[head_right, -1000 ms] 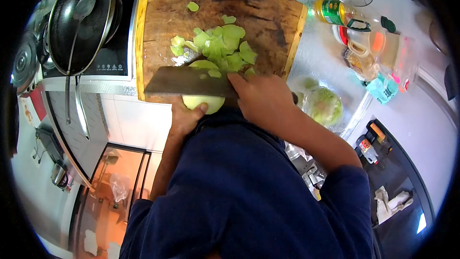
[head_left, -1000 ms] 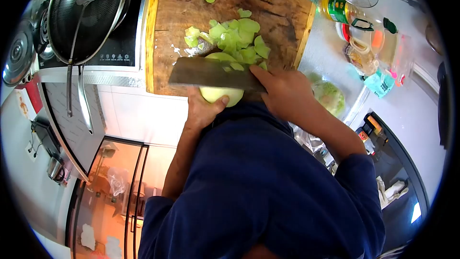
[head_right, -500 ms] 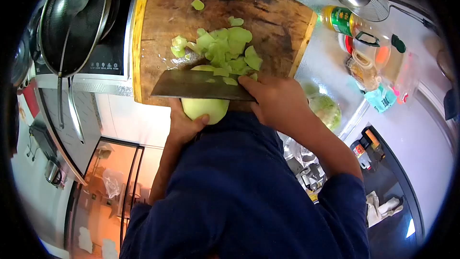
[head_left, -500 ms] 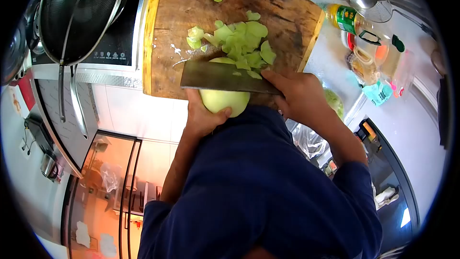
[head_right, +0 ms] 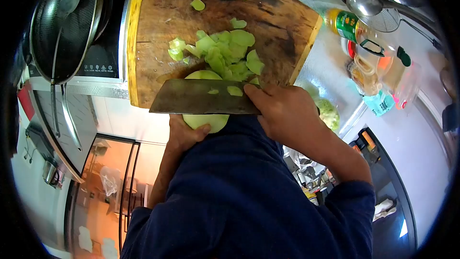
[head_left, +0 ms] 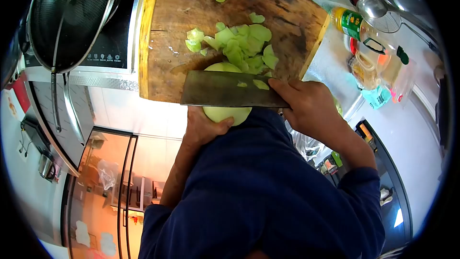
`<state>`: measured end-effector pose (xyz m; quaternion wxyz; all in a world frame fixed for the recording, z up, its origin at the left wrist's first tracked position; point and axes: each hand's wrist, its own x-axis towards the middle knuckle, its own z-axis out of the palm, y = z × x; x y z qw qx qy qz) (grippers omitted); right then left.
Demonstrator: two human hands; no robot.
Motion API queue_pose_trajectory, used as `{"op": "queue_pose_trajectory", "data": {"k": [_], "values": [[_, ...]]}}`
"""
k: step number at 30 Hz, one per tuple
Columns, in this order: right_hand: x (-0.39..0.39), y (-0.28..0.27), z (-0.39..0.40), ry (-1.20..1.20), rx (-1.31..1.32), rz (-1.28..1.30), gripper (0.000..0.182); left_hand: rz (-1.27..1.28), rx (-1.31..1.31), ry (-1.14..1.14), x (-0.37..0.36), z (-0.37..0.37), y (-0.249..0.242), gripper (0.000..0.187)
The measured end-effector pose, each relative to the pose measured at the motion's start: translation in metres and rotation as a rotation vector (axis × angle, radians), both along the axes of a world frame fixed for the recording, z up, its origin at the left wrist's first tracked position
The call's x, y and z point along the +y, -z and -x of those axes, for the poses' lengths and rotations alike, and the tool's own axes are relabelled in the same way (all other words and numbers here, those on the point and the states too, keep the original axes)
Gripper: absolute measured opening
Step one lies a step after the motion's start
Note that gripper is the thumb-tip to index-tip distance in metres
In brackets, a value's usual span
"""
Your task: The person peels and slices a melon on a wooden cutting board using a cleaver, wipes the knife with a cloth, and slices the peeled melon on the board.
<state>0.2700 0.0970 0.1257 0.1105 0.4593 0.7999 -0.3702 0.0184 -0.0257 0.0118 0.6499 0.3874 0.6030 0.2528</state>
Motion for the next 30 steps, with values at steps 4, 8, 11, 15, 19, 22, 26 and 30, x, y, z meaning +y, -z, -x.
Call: {"op": "queue_pose_trajectory", "data": {"k": [4,8,11,15,19,22,26,30], "values": [[0.008,0.034,0.013,-0.030,-0.063,0.045,0.047,-0.022,0.034,-0.076,-0.003,-0.007,0.006,0.112],[0.009,0.064,0.019,-0.054,-0.200,0.143,0.047,-0.155,0.017,-0.105,-0.009,-0.006,0.022,0.111],[0.008,0.064,0.007,0.031,-0.037,0.051,0.044,-0.178,0.014,-0.101,-0.006,-0.003,0.023,0.114],[-0.014,0.042,-0.004,0.308,0.105,0.077,0.043,-0.170,-0.104,-0.141,-0.018,0.004,0.029,0.119],[-0.032,0.041,-0.015,0.332,0.068,0.031,0.043,-0.254,-0.174,-0.146,-0.033,0.010,0.039,0.120],[-0.055,0.048,-0.020,0.263,0.157,-0.135,0.047,-0.340,-0.099,-0.081,-0.045,0.015,0.042,0.121],[-0.077,0.042,-0.017,0.172,0.173,-0.196,0.055,-0.286,0.135,0.010,-0.056,0.016,0.025,0.117],[-0.093,0.033,-0.018,0.102,0.145,-0.270,0.061,-0.282,0.234,0.096,-0.058,0.012,0.016,0.091]]}}
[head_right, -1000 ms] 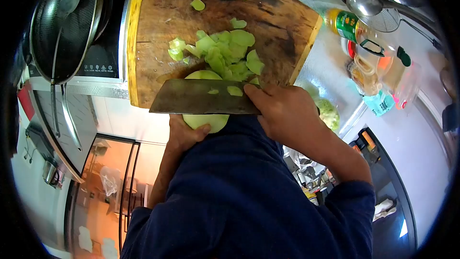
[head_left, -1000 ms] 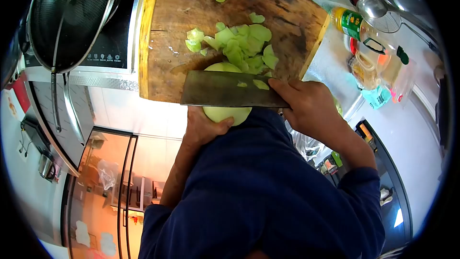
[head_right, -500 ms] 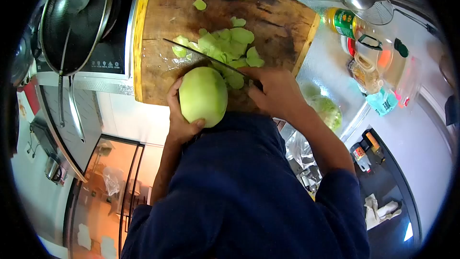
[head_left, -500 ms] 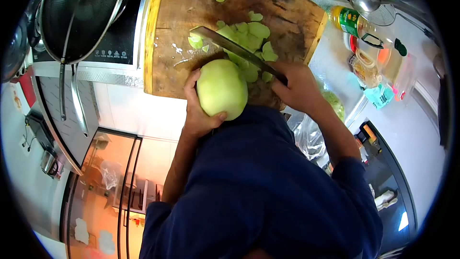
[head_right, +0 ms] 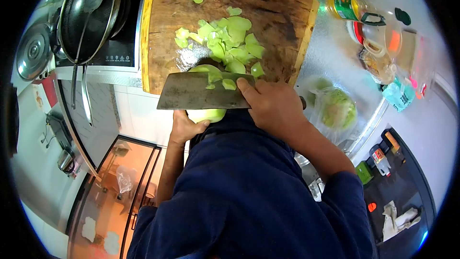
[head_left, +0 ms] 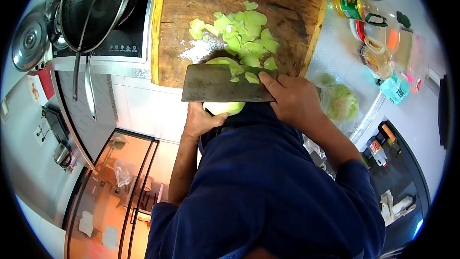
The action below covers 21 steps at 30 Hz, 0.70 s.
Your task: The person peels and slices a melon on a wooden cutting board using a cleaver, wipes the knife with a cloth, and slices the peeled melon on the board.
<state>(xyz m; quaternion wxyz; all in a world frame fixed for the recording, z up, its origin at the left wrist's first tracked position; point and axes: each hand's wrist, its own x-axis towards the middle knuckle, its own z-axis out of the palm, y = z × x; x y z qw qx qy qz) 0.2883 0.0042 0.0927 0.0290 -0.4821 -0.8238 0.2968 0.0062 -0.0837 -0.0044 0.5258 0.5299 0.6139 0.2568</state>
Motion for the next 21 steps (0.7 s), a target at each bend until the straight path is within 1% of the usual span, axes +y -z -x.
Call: {"op": "queue_pose_trajectory", "data": {"k": [1,2,4,5,8,10,11,13,14,16,20,21], "values": [[-0.003,-0.001,-0.002,-0.016,0.008,-0.037,0.062,0.011,0.020,0.088,0.001,0.000,-0.003,0.081],[-0.006,-0.003,-0.003,-0.015,0.010,-0.042,0.062,0.005,0.022,0.089,0.001,-0.003,-0.006,0.081],[-0.009,-0.008,-0.007,-0.039,-0.042,-0.043,0.062,-0.058,0.097,0.082,0.001,-0.011,-0.010,0.069],[-0.010,-0.009,-0.009,-0.039,-0.042,-0.048,0.062,-0.063,0.096,0.082,0.002,-0.014,-0.011,0.069],[-0.015,-0.008,-0.011,-0.027,-0.032,-0.043,0.061,-0.133,0.120,0.096,0.003,-0.017,-0.010,0.074],[-0.017,-0.006,-0.012,-0.010,-0.028,-0.046,0.059,-0.060,0.075,0.080,0.004,-0.017,-0.007,0.081],[-0.016,-0.005,-0.012,-0.011,-0.028,-0.048,0.059,-0.062,0.075,0.078,0.003,-0.018,-0.009,0.081],[-0.013,-0.004,-0.010,-0.002,-0.081,0.024,0.057,-0.094,0.224,0.152,0.007,-0.023,-0.017,0.088],[-0.013,-0.003,-0.010,-0.001,-0.082,0.024,0.057,-0.094,0.224,0.153,0.007,-0.025,-0.017,0.088],[-0.009,0.001,-0.010,-0.003,-0.076,0.025,0.057,-0.223,0.273,0.124,0.008,-0.029,-0.015,0.093],[0.009,0.004,-0.003,-0.026,-0.123,0.072,0.055,-0.233,0.225,0.138,0.017,-0.028,-0.016,0.098],[0.013,0.005,-0.001,-0.032,-0.122,0.065,0.051,-0.207,0.208,0.121,0.019,-0.027,-0.017,0.101]]}}
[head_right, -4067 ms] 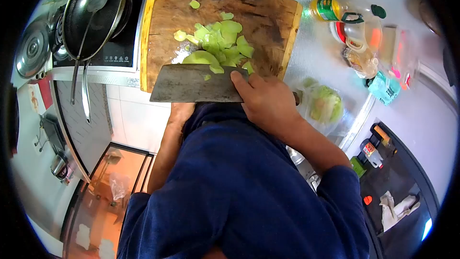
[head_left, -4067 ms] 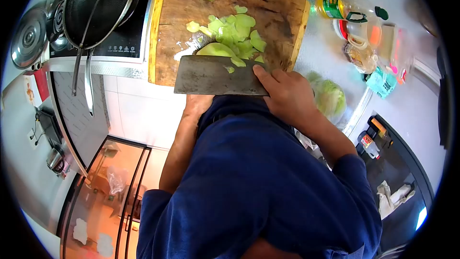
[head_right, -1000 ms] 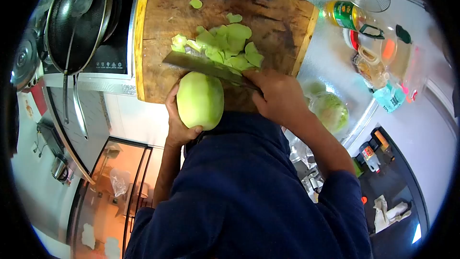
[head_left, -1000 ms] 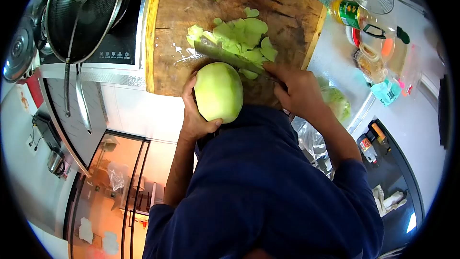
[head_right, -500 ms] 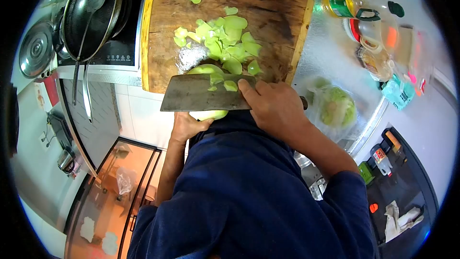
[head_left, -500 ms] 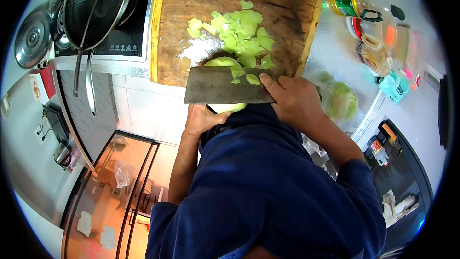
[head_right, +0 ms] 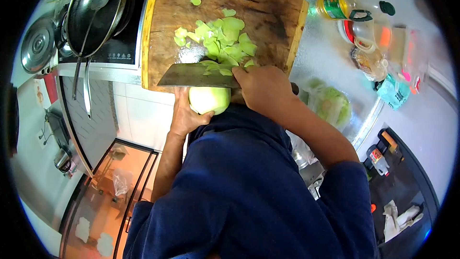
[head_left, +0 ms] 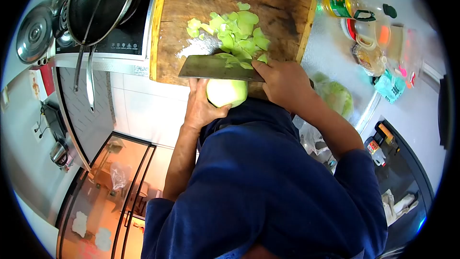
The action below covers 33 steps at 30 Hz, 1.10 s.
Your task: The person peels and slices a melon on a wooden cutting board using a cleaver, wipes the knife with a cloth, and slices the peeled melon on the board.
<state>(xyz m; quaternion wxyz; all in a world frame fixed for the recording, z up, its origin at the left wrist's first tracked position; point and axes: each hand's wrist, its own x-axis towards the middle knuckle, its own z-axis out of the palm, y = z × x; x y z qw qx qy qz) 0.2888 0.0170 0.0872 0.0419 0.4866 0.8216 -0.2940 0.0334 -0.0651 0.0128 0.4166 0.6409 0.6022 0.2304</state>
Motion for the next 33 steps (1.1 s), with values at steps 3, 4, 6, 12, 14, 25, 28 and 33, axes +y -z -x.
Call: {"op": "queue_pose_trajectory", "data": {"k": [3,4,6,12,14,25,28,33], "values": [[0.016,0.015,0.007,-0.015,-0.013,0.029,0.042,0.033,-0.016,-0.023,0.001,0.001,0.002,0.105],[0.021,0.021,0.010,-0.033,-0.027,0.070,0.038,0.024,-0.044,-0.025,0.002,0.000,0.001,0.104],[0.038,0.027,0.021,-0.058,-0.033,0.115,0.035,-0.001,-0.068,-0.027,0.004,-0.002,-0.002,0.104],[0.022,0.042,0.027,0.073,0.130,0.120,0.028,-0.140,-0.057,-0.012,-0.006,0.000,0.009,0.110],[0.013,0.033,0.017,0.234,0.211,0.127,0.031,-0.080,-0.082,-0.033,-0.007,0.004,0.008,0.109],[-0.030,0.026,-0.010,0.224,0.269,-0.072,0.038,0.097,-0.236,-0.233,0.002,0.005,0.013,0.103],[-0.039,0.019,-0.005,0.259,0.290,-0.062,0.041,0.100,-0.254,-0.309,0.004,0.000,0.008,0.097],[-0.047,0.009,0.006,0.253,0.350,-0.190,0.045,0.248,-0.377,-0.571,0.012,-0.006,-0.003,0.086]]}}
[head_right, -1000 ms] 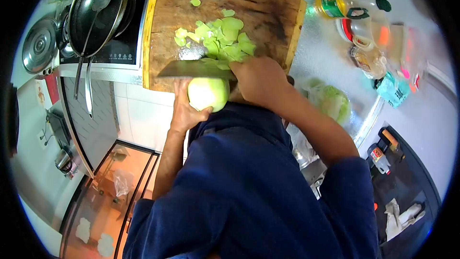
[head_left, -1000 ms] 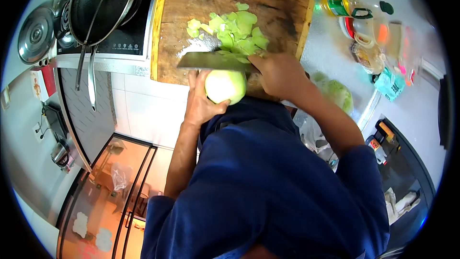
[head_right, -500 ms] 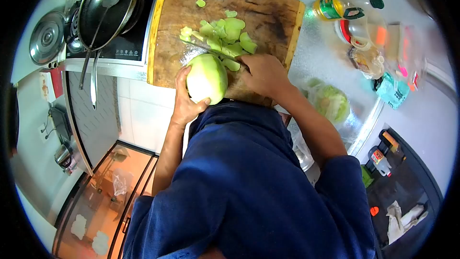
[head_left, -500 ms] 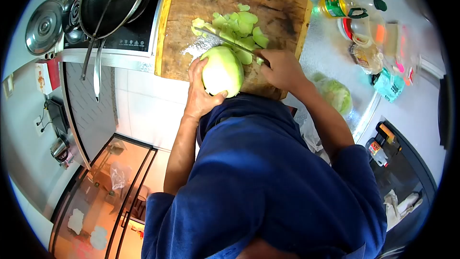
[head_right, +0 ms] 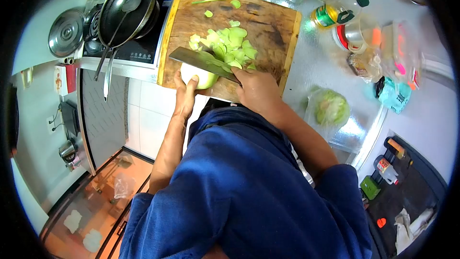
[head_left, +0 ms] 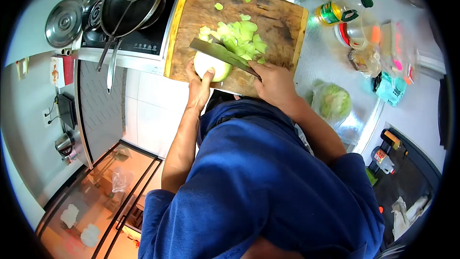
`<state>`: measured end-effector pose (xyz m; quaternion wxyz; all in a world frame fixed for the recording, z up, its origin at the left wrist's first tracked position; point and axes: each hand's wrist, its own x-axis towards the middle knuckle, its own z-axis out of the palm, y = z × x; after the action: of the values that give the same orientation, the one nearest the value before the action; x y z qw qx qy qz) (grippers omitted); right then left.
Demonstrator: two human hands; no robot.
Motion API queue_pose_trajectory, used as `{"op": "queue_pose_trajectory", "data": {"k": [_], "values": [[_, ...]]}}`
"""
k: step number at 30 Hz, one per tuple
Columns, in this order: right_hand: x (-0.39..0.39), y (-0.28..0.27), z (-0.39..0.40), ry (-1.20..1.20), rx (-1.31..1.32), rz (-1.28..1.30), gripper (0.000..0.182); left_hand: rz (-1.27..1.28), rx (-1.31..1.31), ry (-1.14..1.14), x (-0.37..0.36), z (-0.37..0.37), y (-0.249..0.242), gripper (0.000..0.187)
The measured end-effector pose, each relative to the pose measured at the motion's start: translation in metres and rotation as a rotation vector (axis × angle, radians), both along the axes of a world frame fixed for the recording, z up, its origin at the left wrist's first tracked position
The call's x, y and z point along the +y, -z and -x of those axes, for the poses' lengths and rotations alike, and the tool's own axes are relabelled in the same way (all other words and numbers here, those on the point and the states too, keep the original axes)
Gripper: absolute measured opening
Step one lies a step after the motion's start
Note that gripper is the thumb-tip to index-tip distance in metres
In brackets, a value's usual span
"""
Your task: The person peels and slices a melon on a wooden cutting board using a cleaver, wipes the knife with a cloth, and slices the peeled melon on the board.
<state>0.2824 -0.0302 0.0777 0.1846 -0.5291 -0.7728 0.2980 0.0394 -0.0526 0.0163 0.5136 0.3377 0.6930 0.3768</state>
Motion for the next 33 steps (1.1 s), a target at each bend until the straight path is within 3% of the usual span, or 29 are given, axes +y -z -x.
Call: {"op": "queue_pose_trajectory", "data": {"k": [4,6,8,9,15,18,22,28,30,32,33], "values": [[-0.005,-0.003,0.009,-0.045,-0.109,-0.117,0.053,0.041,0.085,0.117,0.001,0.002,-0.016,0.090],[-0.010,0.000,0.012,-0.054,-0.138,-0.204,0.053,0.055,0.045,0.067,-0.001,0.015,0.021,0.081],[-0.018,0.002,0.012,-0.081,-0.237,-0.327,0.058,0.046,-0.059,0.300,0.003,0.025,0.038,0.072],[-0.020,0.001,0.012,-0.065,-0.249,-0.331,0.058,0.043,-0.086,0.261,0.005,0.021,0.033,0.062],[-0.039,-0.008,0.024,-0.005,-0.328,-0.417,0.057,-0.134,0.042,0.280,0.013,0.018,0.020,0.046],[-0.050,-0.011,0.032,0.045,-0.367,-0.436,0.053,-0.015,0.039,0.434,0.016,0.026,0.017,0.050],[-0.057,-0.011,0.042,0.086,-0.433,-0.481,0.049,-0.082,0.037,0.484,0.017,0.030,0.041,0.046],[-0.063,-0.014,0.054,0.127,-0.437,-0.501,0.045,-0.081,-0.137,0.458,0.021,0.029,0.033,0.045],[-0.065,-0.011,0.054,0.116,-0.417,-0.509,0.044,-0.113,-0.179,0.450,0.019,0.032,0.057,0.046],[-0.062,-0.005,0.053,0.110,-0.438,-0.484,0.063,-0.157,-0.212,0.441,0.024,0.032,0.062,0.048],[-0.059,-0.006,0.053,0.112,-0.435,-0.489,0.063,-0.165,-0.203,0.428,0.024,0.031,0.058,0.049]]}}
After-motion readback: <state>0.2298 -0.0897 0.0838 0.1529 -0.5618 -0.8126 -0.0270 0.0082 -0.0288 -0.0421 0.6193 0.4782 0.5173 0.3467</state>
